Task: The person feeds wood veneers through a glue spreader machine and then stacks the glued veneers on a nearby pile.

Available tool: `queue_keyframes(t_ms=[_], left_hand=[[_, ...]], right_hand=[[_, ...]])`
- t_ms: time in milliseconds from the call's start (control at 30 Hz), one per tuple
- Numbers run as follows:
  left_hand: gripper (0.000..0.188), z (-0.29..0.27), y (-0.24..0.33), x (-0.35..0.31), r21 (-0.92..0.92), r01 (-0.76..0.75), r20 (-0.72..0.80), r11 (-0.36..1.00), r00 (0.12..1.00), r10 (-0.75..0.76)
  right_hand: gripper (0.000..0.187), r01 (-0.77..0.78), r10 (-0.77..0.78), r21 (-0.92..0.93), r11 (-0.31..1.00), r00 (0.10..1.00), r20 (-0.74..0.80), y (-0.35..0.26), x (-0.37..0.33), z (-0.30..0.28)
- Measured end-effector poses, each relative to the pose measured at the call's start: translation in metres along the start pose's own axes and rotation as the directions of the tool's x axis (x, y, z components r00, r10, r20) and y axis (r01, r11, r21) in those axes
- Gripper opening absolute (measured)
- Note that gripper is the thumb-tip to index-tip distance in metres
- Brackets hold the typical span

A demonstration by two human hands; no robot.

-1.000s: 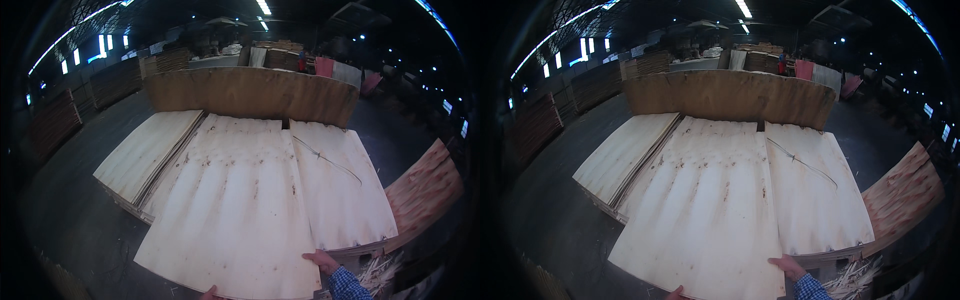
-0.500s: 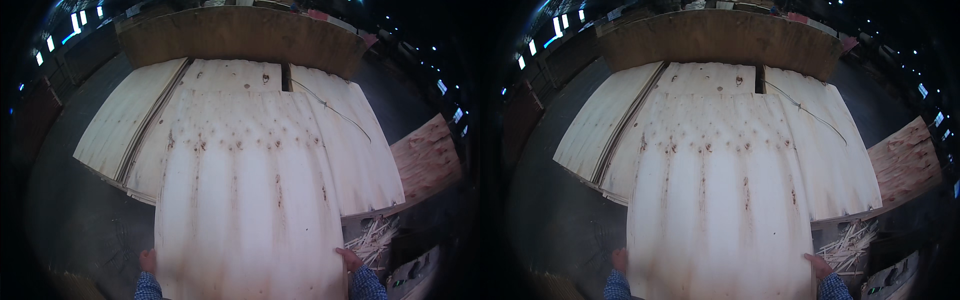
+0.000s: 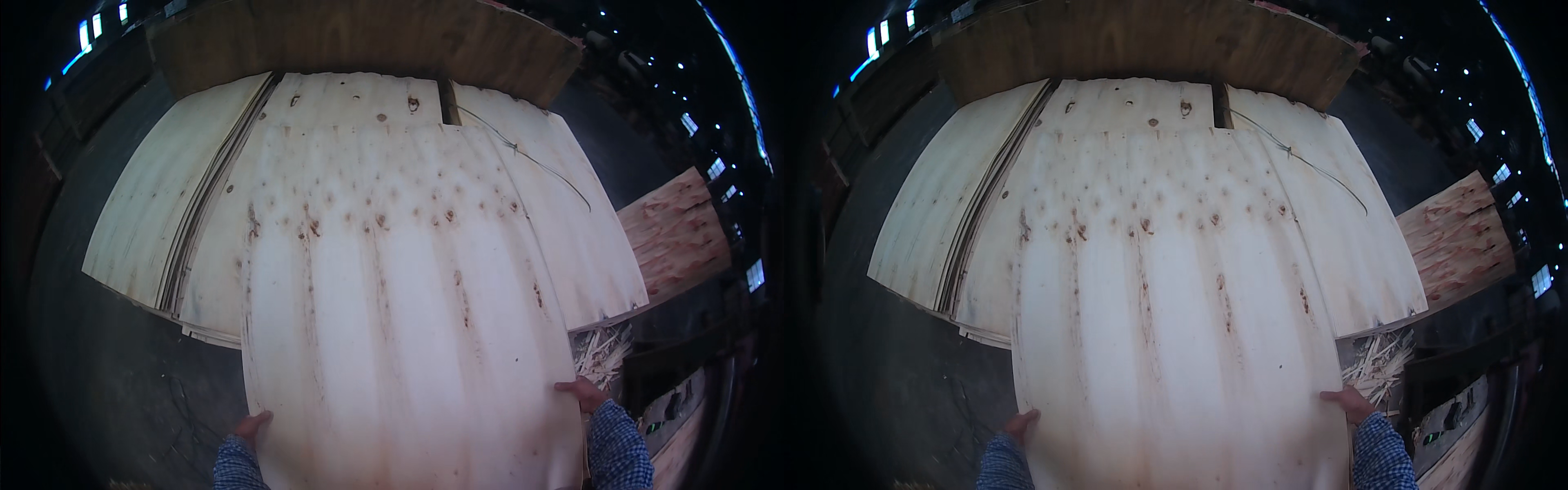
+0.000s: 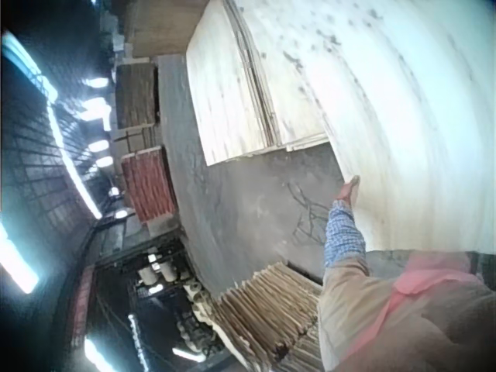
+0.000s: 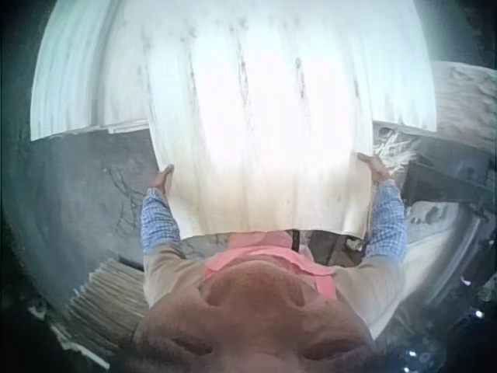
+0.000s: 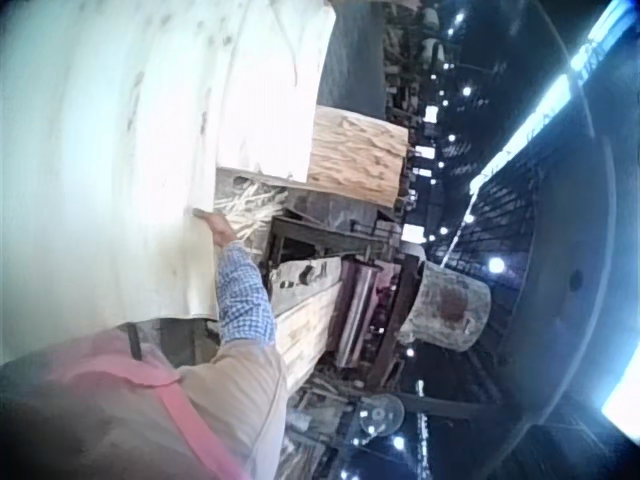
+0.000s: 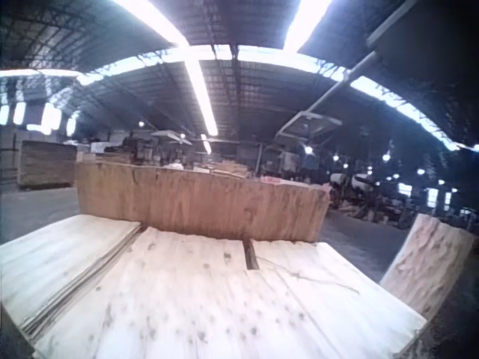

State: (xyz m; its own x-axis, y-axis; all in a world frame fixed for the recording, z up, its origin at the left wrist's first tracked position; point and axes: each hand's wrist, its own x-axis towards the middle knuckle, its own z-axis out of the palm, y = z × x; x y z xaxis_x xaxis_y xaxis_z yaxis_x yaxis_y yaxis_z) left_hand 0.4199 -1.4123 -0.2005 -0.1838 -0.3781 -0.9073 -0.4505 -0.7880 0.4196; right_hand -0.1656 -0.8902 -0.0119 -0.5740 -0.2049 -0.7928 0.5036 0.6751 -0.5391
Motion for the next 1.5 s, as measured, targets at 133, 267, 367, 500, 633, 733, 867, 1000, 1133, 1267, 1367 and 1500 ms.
queue_keyframes(t_ms=[133, 267, 367, 500, 633, 733, 867, 1000, 1133, 1267, 1367, 1500], left_hand=[[0.046, -0.014, 0.01, -0.036, 0.169, -0.094, -0.068, 0.981, 0.992, 0.107], [0.039, 0.0, 0.043, -0.141, 0.094, -0.227, -0.058, 0.969, 0.971, 0.233], [0.04, 0.021, 0.055, -0.198, 0.421, -0.278, -0.081, 0.863, 0.936, 0.341], [0.046, 0.054, 0.035, -0.281, 0.604, -0.332, -0.057, 0.725, 0.889, 0.455], [0.053, 0.069, 0.017, -0.334, 0.485, -0.557, 0.148, 0.673, 0.812, 0.565], [0.055, 0.088, 0.043, -0.32, 0.566, -0.49, 0.173, 0.663, 0.857, 0.486], [0.056, 0.181, 0.039, -0.346, 0.594, -0.506, 0.26, 0.626, 0.857, 0.446], [0.053, 0.294, 0.018, -0.374, 0.571, -0.726, 0.603, 0.383, 0.687, 0.405], [0.053, 0.363, -0.056, -0.522, 0.515, -0.822, 0.756, 0.244, 0.57, 0.322], [0.044, 0.453, -0.124, -0.53, 0.103, -0.945, 0.942, 0.31, 0.193, 0.273], [0.035, 0.527, -0.162, -0.599, 0.221, -0.966, 0.973, 0.136, 0.227, 0.03], [0.034, 0.613, -0.22, -0.651, 0.139, -0.972, 0.99, 0.188, 0.137, -0.02]], right_hand=[[0.041, 0.085, -0.086, -0.163, 0.983, 0.996, 0.003, -0.028, -0.047, 0.012], [0.037, 0.143, -0.139, -0.036, 0.989, 0.987, 0.083, -0.016, -0.113, 0.015], [0.033, 0.255, -0.263, 0.085, 0.963, 0.96, 0.093, 0.011, -0.162, 0.023], [0.042, 0.295, -0.287, -0.039, 0.955, 0.947, 0.143, 0.037, -0.197, 0.015], [0.05, 0.344, -0.369, -0.227, 0.911, 0.927, -0.073, 0.095, -0.269, 0.008], [0.048, 0.389, -0.384, -0.01, 0.921, 0.906, -0.179, 0.151, -0.336, -0.017], [0.051, 0.357, -0.294, 0.111, 0.927, 0.88, -0.373, 0.247, -0.409, -0.045], [0.044, 0.367, -0.189, 0.226, 0.903, 0.808, -0.558, 0.336, -0.464, -0.048], [0.04, 0.45, -0.095, 0.381, 0.808, 0.737, -0.669, 0.434, -0.596, -0.061], [0.038, 0.467, 0.073, 0.488, 0.738, 0.663, -0.745, 0.516, -0.655, -0.082], [0.037, 0.505, 0.19, 0.53, 0.681, 0.577, -0.794, 0.559, -0.691, -0.097], [0.036, 0.498, 0.347, 0.56, 0.662, 0.459, -0.818, 0.576, -0.732, -0.126]])
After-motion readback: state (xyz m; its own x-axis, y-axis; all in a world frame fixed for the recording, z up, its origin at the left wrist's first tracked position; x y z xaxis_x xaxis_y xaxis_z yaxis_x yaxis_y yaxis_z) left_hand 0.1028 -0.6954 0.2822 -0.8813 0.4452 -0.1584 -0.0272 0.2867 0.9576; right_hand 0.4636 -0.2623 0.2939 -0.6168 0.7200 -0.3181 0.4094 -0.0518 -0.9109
